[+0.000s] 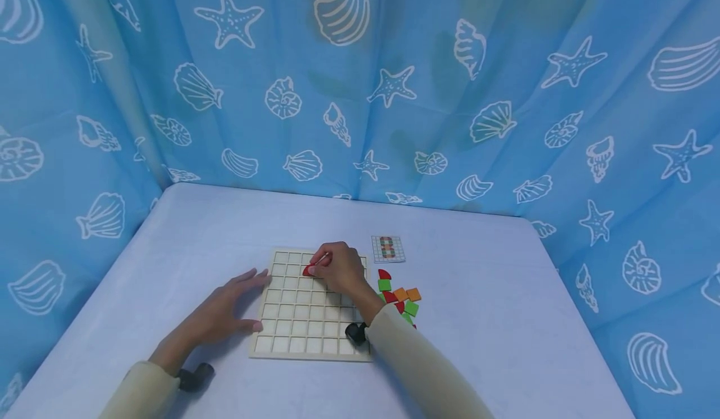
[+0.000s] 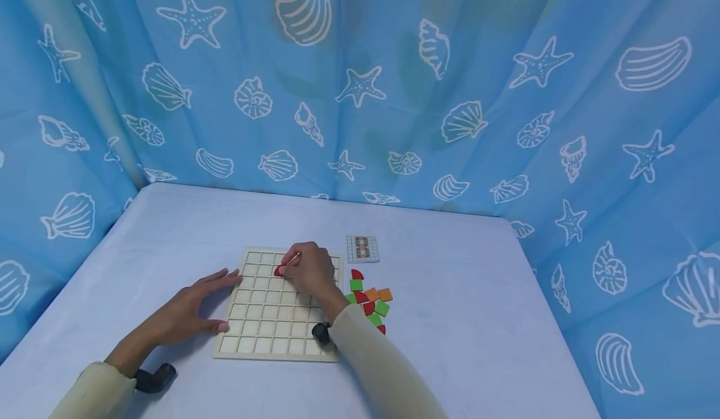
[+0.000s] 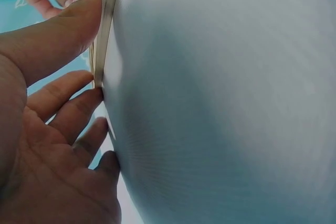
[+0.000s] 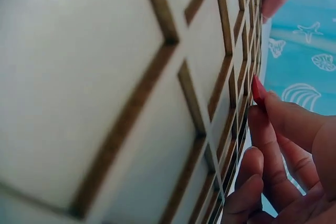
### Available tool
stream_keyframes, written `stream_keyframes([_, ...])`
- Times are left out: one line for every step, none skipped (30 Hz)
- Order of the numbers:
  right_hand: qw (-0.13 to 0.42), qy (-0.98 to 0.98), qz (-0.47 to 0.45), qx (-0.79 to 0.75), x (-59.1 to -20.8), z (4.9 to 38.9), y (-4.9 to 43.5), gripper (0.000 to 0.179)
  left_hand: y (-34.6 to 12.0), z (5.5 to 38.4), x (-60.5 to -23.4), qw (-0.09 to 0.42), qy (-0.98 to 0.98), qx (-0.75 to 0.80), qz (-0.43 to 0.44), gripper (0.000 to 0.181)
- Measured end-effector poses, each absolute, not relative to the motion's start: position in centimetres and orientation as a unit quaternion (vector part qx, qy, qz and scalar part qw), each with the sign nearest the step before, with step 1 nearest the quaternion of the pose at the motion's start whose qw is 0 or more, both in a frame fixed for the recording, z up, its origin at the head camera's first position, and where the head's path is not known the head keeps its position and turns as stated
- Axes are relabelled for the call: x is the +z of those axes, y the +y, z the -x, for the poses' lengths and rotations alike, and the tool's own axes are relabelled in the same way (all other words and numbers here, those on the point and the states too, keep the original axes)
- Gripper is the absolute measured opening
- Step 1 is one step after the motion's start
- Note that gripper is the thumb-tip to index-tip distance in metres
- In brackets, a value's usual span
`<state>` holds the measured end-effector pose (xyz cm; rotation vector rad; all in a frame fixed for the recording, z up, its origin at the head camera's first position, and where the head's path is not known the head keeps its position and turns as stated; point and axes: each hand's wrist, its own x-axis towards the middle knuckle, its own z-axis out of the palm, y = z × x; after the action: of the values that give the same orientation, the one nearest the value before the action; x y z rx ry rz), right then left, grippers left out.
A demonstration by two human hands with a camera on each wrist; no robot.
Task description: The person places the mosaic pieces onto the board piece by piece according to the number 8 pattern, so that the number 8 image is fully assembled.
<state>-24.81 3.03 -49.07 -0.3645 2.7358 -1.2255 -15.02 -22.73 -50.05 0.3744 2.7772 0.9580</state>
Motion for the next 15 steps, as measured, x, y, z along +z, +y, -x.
stream_keyframes([0.061,0.908,0.119,-0.398,-49.11,24.89,2.84,0.005,-22.75,15.04,-50.09,0.089,0.934,0.322,-0.126,0.095])
stream_keyframes([0.061,0.911,0.117,-0.39,-49.14,24.96,2.66,0.005,-22.79,15.06,-50.13,0.088,0.934,0.323,-0.127,0.095])
stream_keyframes([0.063,0.915,0.113,-0.383,-49.16,25.02,2.49,0.006,-22.82,15.1,-50.17,0.088,0.934,0.323,-0.128,0.095])
stream_keyframes([0.063,0.918,0.111,-0.376,-49.15,25.07,2.35,0.006,-22.83,15.13,-50.19,0.088,0.933,0.323,-0.129,0.095])
stream_keyframes([0.063,0.921,0.108,-0.37,-49.15,25.12,2.22,0.006,-22.82,15.17,-50.19,0.089,0.933,0.323,-0.128,0.096])
stream_keyframes([0.063,0.923,0.107,-0.364,-49.14,25.16,2.12,0.006,-22.82,15.21,-50.19,0.089,0.933,0.324,-0.128,0.096])
stream_keyframes([0.064,0.925,0.104,-0.359,-49.1,25.18,2.03,0.006,-22.81,15.25,-50.18,0.09,0.933,0.325,-0.128,0.096])
stream_keyframes([0.066,0.927,0.103,-0.356,-49.07,25.17,1.97,0.006,-22.79,15.29,-50.16,0.092,0.933,0.325,-0.128,0.096])
stream_keyframes([0.067,0.928,0.101,-0.353,-49.06,25.17,1.92,0.006,-22.75,15.3,-50.15,0.093,0.932,0.326,-0.127,0.096])
stream_keyframes([0.069,0.929,0.101,-0.351,-49.02,25.15,1.89,0.006,-22.71,15.3,-50.13,0.094,0.932,0.326,-0.125,0.096])
stream_keyframes([0.072,0.929,0.1,-0.35,-49.01,25.11,1.89,0.006,-22.69,15.3,-50.13,0.095,0.932,0.327,-0.122,0.096])
stream_keyframes([0.075,0.928,0.1,-0.351,-48.98,25.04,1.91,0.006,-22.67,15.28,-50.13,0.096,0.932,0.327,-0.121,0.096])
stream_keyframes([0.078,0.926,0.101,-0.354,-48.94,24.96,1.98,0.006,-22.66,15.26,-50.13,0.097,0.932,0.327,-0.119,0.096])
stream_keyframes([0.081,0.923,0.103,-0.361,-48.87,24.86,2.1,0.007,-22.65,15.24,-50.13,0.098,0.933,0.326,-0.118,0.096])
stream_keyframes([0.082,0.92,0.105,-0.369,-48.79,24.75,2.25,0.008,-22.64,15.21,-50.12,0.098,0.933,0.326,-0.116,0.096])
